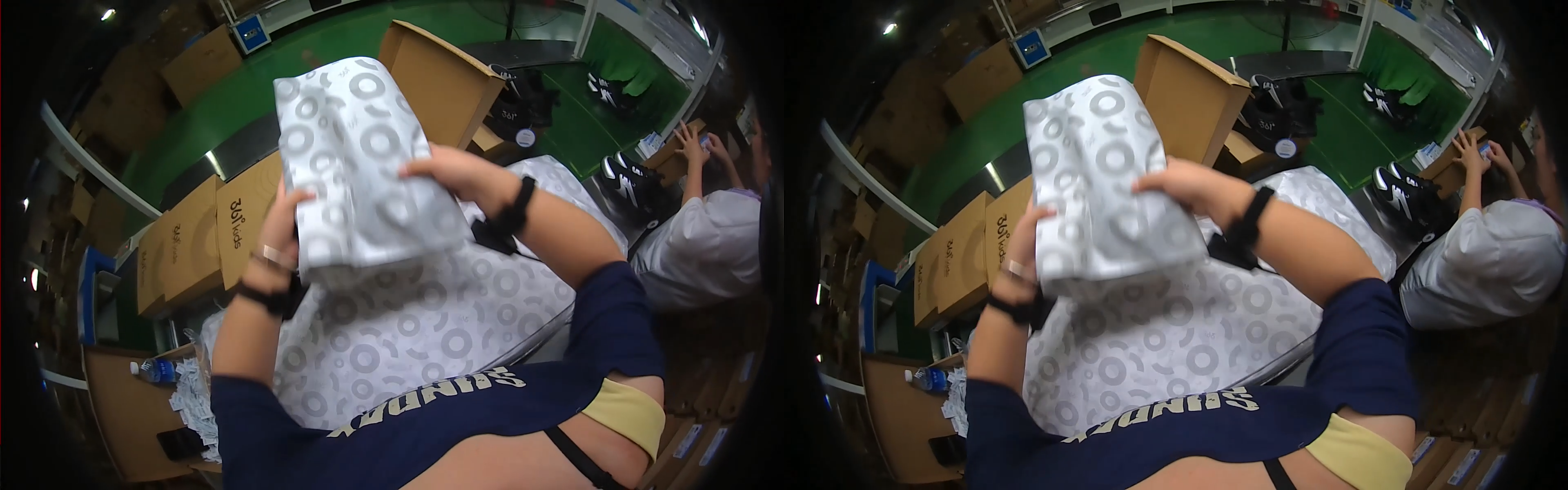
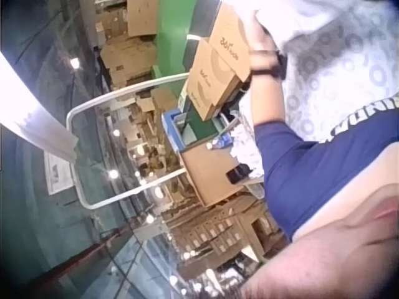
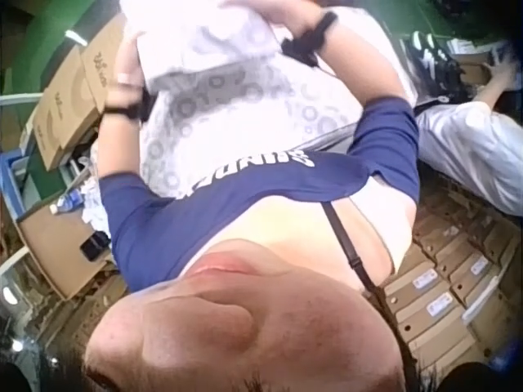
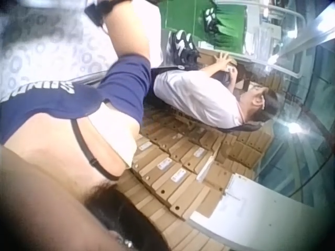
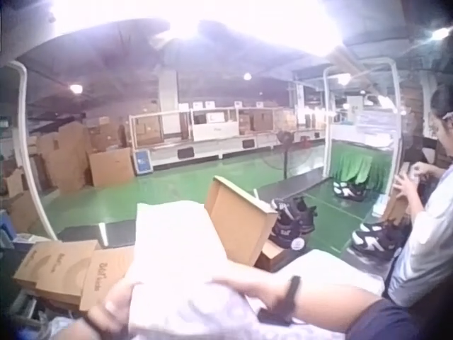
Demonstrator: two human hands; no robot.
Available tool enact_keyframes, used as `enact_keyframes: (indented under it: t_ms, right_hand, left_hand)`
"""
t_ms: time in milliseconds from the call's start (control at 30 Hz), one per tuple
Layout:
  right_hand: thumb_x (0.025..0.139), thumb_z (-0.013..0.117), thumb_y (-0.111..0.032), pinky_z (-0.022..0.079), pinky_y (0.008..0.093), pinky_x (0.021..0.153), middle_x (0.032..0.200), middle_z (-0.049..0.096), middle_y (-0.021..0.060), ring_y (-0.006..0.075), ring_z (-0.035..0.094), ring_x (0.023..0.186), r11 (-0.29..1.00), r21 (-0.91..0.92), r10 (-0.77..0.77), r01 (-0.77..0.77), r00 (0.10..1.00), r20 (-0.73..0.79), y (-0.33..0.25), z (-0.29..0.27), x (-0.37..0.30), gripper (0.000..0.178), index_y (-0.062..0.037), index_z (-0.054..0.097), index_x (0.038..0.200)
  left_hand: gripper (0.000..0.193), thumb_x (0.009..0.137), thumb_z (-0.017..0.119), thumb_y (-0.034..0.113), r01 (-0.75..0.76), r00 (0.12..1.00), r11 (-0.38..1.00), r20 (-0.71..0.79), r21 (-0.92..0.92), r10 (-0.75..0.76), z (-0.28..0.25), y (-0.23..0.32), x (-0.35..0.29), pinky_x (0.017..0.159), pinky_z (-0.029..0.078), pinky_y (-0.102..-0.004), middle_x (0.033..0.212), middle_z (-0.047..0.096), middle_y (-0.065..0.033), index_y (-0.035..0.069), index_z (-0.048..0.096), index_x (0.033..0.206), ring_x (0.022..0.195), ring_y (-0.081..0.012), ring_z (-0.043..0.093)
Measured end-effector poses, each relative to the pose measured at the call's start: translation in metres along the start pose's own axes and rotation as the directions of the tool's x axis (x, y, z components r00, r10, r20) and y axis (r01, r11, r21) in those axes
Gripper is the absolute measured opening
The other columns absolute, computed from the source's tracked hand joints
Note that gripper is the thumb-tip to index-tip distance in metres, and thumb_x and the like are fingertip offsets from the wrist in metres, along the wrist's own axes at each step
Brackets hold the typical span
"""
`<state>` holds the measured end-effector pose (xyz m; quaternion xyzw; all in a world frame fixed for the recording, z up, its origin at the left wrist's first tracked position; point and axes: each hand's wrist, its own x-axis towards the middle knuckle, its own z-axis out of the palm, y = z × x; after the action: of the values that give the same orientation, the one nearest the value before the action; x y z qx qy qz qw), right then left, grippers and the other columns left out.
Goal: Packing finished shoes into boxes with tissue paper on a manufacturing line.
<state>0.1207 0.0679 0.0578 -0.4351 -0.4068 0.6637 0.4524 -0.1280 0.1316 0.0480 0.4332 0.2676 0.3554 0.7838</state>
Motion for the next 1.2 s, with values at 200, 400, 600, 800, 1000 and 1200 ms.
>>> enact_keyframes:
  t_ms: [200, 400, 600, 800, 1000, 1200]
  right_hand:
    - [0.072, 0.063, -0.018, 0.049, 0.034, 0.076, 0.099, 0.059, 0.0209, 0.0289, 0.06, 0.09, 0.672, -0.734, -0.277, -0.102, 0.884, -0.376, 0.03, -0.03, 0.11, 0.048, 0.0081, 0.047, 0.11]
    - [0.072, 0.063, -0.028, 0.044, 0.038, 0.082, 0.101, 0.059, 0.0201, 0.0332, 0.056, 0.095, 0.174, -0.984, -0.092, -0.037, 0.994, -0.053, 0.085, -0.004, 0.061, 0.048, -0.0019, 0.052, 0.112]
    - [0.071, 0.065, -0.033, 0.044, 0.0379, 0.078, 0.095, 0.059, 0.0164, 0.0305, 0.056, 0.092, -0.207, -0.977, 0.13, -0.045, 0.989, -0.073, 0.056, -0.029, -0.038, 0.051, -0.005, 0.053, 0.111]
    - [0.071, 0.065, -0.035, 0.043, 0.0379, 0.082, 0.101, 0.056, 0.0165, 0.0313, 0.05, 0.1, -0.099, -0.995, -0.023, 0.017, 1.0, 0.019, 0.071, -0.043, -0.044, 0.051, -0.0049, 0.054, 0.111]
    - [0.07, 0.065, -0.033, 0.041, 0.0365, 0.085, 0.103, 0.055, 0.0162, 0.031, 0.049, 0.1, -0.112, -0.99, -0.037, -0.089, 0.996, -0.085, 0.078, -0.063, -0.067, 0.052, -0.0054, 0.054, 0.112]
    - [0.07, 0.066, -0.031, 0.04, 0.0354, 0.087, 0.104, 0.055, 0.0148, 0.0308, 0.048, 0.101, -0.063, -0.998, -0.069, -0.02, 0.997, -0.016, 0.077, -0.052, -0.061, 0.051, -0.0049, 0.053, 0.112]
  left_hand:
    - [0.046, 0.072, 0.054, 0.009, 0.084, 0.894, 0.89, -0.428, 0.448, 0.131, -0.081, -0.044, 0.132, 0.077, 0.048, -0.0356, 0.096, 0.06, -0.0132, -0.003, 0.044, 0.115, 0.088, -0.0277, 0.058]
    - [0.041, 0.075, 0.052, 0.002, -0.182, 0.979, 0.325, 0.14, 0.928, 0.149, -0.087, -0.067, 0.038, 0.078, 0.047, -0.0311, 0.096, 0.061, -0.0146, 0.004, 0.051, 0.116, 0.089, -0.0233, 0.059]
    - [0.027, 0.084, 0.05, 0.023, 0.587, 0.552, 0.237, -0.597, 0.774, 0.582, -0.184, 0.044, -0.145, 0.068, 0.046, -0.0338, 0.081, 0.063, -0.0167, -0.001, 0.062, 0.087, 0.076, -0.0253, 0.06]
    - [0.036, 0.087, 0.042, 0.031, 0.641, 0.763, -0.719, -0.125, 0.266, 0.634, -0.453, -0.05, -0.479, 0.075, 0.046, -0.0383, 0.095, 0.06, -0.0218, 0.001, 0.057, 0.101, 0.087, -0.0357, 0.058]
    - [0.013, 0.075, 0.052, 0.01, 0.93, 0.319, -0.063, -0.711, 0.361, 0.627, -0.356, -0.047, -0.349, 0.066, 0.045, -0.0393, 0.08, 0.061, -0.0185, 0.001, 0.06, 0.08, 0.075, -0.0327, 0.058]
    - [0.018, 0.077, 0.051, 0.016, 0.962, 0.161, 0.053, -0.713, 0.269, 0.682, -0.366, -0.009, -0.388, 0.068, 0.045, -0.0405, 0.083, 0.06, -0.0213, 0.001, 0.058, 0.084, 0.077, -0.036, 0.055]
